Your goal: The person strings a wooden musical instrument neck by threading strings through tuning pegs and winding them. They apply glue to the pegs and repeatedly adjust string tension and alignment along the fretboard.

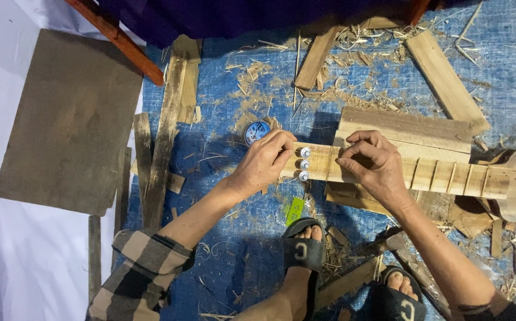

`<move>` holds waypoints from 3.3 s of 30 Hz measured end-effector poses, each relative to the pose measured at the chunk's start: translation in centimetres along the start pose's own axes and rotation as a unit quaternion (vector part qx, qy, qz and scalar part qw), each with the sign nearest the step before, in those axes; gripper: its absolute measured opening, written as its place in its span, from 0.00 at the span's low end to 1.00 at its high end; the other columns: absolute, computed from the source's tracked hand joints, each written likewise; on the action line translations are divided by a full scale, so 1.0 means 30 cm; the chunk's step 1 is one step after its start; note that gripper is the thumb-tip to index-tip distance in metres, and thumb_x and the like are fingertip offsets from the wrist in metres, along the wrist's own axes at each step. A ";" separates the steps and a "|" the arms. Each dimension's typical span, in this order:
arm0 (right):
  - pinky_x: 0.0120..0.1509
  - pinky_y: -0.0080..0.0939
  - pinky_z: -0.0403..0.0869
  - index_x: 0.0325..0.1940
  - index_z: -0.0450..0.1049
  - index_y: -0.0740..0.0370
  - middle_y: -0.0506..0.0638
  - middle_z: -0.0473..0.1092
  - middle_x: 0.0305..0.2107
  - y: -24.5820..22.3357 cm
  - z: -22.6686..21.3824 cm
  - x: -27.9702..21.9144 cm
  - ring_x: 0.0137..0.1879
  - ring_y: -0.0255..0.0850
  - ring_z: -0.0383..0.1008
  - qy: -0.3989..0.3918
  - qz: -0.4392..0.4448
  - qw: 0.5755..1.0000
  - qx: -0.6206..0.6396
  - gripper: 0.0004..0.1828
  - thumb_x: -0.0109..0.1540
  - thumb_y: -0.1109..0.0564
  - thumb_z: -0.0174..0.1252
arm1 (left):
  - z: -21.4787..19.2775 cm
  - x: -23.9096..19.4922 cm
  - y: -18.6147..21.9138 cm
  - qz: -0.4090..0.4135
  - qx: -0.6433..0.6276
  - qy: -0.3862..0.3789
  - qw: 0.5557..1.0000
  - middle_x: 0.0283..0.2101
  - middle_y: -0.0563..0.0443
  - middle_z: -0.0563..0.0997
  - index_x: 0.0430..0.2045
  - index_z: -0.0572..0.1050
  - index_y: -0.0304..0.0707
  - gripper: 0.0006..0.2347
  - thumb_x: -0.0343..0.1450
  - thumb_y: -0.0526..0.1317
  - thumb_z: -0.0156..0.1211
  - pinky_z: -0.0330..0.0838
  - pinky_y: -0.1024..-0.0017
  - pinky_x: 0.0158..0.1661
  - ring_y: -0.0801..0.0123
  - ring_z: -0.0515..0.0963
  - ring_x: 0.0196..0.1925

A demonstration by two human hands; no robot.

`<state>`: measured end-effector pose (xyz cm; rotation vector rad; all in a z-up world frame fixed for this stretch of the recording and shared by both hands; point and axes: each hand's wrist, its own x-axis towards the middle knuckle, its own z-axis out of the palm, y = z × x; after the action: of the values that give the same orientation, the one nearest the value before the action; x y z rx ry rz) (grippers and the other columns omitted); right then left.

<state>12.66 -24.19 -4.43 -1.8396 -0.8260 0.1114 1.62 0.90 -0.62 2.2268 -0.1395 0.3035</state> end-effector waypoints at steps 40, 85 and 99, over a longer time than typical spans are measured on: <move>0.59 0.52 0.72 0.36 0.82 0.55 0.55 0.74 0.40 0.003 0.001 -0.005 0.49 0.56 0.77 0.028 0.002 1.000 -0.013 0.08 0.55 0.58 0.74 | 0.032 -0.007 0.004 -0.015 0.020 0.007 1.000 0.44 0.40 0.80 0.28 0.65 0.41 0.07 0.70 0.28 0.53 0.78 0.50 0.42 0.39 0.81 0.45; 0.70 0.49 0.70 0.60 0.66 0.55 0.48 0.69 0.59 0.540 -0.469 -0.649 0.65 0.45 0.70 0.396 0.398 0.685 0.465 0.25 0.67 0.42 0.63 | 0.143 -0.120 -0.197 -0.137 0.056 0.002 0.989 0.43 0.48 0.87 0.28 0.73 0.41 0.06 0.68 0.28 0.61 0.79 0.56 0.41 0.47 0.84 0.43; 0.68 0.56 0.79 0.49 0.73 0.55 0.45 0.74 0.45 0.503 -0.555 -0.545 0.61 0.47 0.73 0.414 0.394 0.567 0.593 0.19 0.64 0.41 0.64 | 0.268 -0.170 -0.221 -0.177 0.068 0.009 0.982 0.42 0.54 0.88 0.27 0.74 0.45 0.06 0.66 0.30 0.64 0.80 0.59 0.40 0.52 0.86 0.41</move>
<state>14.96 -49.78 -15.01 -0.5772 0.7387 0.2541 -0.57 -1.26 -11.80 2.3303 0.2933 0.1404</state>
